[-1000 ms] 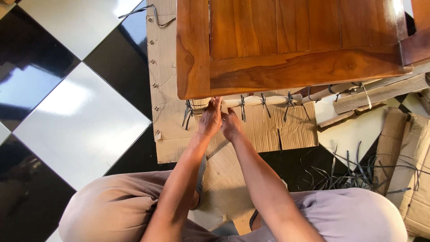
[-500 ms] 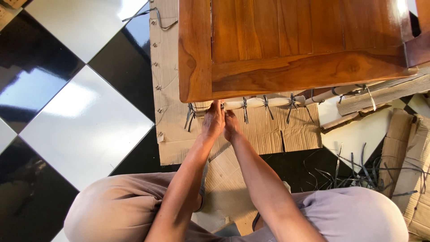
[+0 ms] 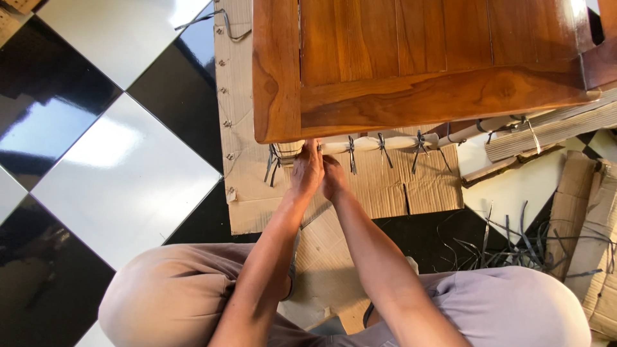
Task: Wrapping wooden chair legs with protective cardboard and securing them with plastic ties
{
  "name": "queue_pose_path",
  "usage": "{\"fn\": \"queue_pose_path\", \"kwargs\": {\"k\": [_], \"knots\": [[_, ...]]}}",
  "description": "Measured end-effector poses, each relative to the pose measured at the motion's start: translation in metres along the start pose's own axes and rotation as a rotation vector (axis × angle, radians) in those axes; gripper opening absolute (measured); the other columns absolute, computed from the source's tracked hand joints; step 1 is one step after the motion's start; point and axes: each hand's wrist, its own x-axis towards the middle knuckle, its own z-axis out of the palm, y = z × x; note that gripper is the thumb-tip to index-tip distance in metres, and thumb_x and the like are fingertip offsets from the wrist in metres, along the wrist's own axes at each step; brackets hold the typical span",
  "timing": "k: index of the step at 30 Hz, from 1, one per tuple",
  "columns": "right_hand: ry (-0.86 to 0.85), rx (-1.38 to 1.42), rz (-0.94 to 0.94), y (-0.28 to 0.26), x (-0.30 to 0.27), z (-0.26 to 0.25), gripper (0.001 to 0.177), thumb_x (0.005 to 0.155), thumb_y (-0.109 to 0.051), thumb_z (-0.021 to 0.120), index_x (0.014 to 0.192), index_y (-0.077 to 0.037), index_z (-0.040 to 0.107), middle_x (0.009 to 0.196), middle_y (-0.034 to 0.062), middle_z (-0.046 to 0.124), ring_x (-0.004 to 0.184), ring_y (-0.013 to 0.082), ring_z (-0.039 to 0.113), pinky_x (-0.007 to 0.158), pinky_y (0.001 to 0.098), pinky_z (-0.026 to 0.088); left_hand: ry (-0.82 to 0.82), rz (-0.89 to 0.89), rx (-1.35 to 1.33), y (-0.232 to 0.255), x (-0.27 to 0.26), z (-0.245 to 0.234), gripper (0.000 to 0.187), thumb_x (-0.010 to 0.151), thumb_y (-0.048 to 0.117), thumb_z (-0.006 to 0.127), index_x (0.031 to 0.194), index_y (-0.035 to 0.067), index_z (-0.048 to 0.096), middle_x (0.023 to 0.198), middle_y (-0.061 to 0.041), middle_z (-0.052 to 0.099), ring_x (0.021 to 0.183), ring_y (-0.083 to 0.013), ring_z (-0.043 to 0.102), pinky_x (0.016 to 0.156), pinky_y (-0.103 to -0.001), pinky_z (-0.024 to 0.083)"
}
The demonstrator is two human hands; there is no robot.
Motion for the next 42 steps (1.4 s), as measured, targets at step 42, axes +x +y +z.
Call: {"fn": "queue_pose_path", "kwargs": {"k": [42], "knots": [[-0.312, -0.265, -0.156, -0.089, -0.093, -0.018, 0.03, 0.091, -0.001, 0.063, 0.118, -0.01, 0.074, 0.092, 0.0037, 0.073, 0.088, 0.0127, 0.064, 0.089, 0.0297, 0.055, -0.022, 0.12, -0.006, 0.003, -0.002, -0.017, 0.013, 0.096, 0.01, 0.064, 0.104, 0.019, 0.067, 0.09, -0.012, 0.073, 0.088, -0.0374, 0.074, 0.078, -0.048, 0.06]]}}
